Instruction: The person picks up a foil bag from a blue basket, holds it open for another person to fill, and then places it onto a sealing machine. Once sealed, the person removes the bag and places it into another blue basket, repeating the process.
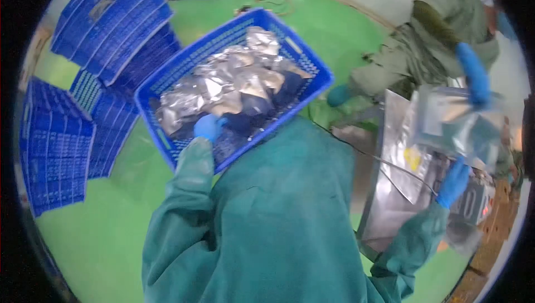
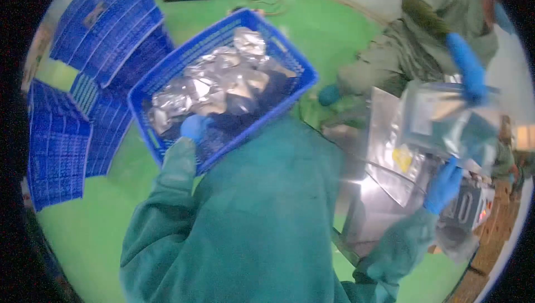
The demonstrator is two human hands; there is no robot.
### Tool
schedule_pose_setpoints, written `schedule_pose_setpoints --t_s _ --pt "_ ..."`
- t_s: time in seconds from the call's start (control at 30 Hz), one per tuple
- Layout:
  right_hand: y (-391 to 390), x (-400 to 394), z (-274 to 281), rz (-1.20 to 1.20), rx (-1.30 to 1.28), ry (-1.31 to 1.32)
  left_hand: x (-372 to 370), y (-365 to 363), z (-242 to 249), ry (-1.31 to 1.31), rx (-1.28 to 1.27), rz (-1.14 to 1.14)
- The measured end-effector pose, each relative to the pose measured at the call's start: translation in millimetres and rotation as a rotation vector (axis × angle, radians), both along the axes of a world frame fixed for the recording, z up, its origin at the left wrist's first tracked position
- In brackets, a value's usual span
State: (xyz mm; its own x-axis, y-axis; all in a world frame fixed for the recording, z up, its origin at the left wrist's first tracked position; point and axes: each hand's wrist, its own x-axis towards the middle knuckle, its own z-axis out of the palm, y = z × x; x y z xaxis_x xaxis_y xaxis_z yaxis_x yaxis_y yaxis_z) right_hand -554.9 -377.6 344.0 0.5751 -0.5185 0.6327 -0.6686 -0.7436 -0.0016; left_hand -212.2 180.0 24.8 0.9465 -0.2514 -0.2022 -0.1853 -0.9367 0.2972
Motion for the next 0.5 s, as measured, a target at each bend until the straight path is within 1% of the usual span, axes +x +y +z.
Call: schedule_pose_setpoints --t_s 0.03,0.07,0.13,0.17,0.2,0.27,0.3,0.33,0.4,0.43,0.47,0.5 --pt "16.0 6.6 14.6 -0.095 0.477 -0.237 -5.0 -10.1 31.8 -0.102 -0.039 -0.062" --pt "25.8 11.9 17.0 -0.088 0.491 -0.238 -3.6 -12.2 48.8 -0.104 -0.025 -0.055" --pt "46.7 15.3 25.0 -0.036 0.425 -0.225 1.3 -23.1 74.5 -0.101 -0.061 -0.108" --pt "64.2 25.7 31.7 -0.027 0.436 -0.159 1.2 -31.9 96.1 -0.092 -0.079 -0.118" --pt "74.7 33.4 31.1 -0.040 0.439 -0.159 3.2 -38.2 111.8 -0.089 -0.075 -0.131" --pt "92.3 47.1 27.1 0.143 0.536 -0.028 6.5 -46.7 140.8 -0.204 -0.143 -0.139" --pt "106.3 60.1 23.2 0.206 0.591 0.013 9.8 -48.3 160.4 -0.296 -0.173 -0.212" --pt "124.2 75.0 19.3 0.271 0.647 0.049 8.4 -51.2 185.4 -0.300 -0.164 -0.222" --pt "173.1 105.6 20.6 0.400 0.828 0.148 3.8 -60.8 239.3 -0.458 -0.172 -0.245" --pt "190.5 119.6 8.6 0.544 0.772 0.180 1.5 -62.9 261.8 -0.468 -0.166 -0.259" --pt "207.2 132.8 -2.5 0.684 0.710 0.211 -2.6 -64.8 282.8 -0.568 -0.221 -0.318" --pt "226.9 146.1 0.6 0.744 0.733 0.313 -7.3 -67.9 303.6 -0.671 -0.279 -0.380"
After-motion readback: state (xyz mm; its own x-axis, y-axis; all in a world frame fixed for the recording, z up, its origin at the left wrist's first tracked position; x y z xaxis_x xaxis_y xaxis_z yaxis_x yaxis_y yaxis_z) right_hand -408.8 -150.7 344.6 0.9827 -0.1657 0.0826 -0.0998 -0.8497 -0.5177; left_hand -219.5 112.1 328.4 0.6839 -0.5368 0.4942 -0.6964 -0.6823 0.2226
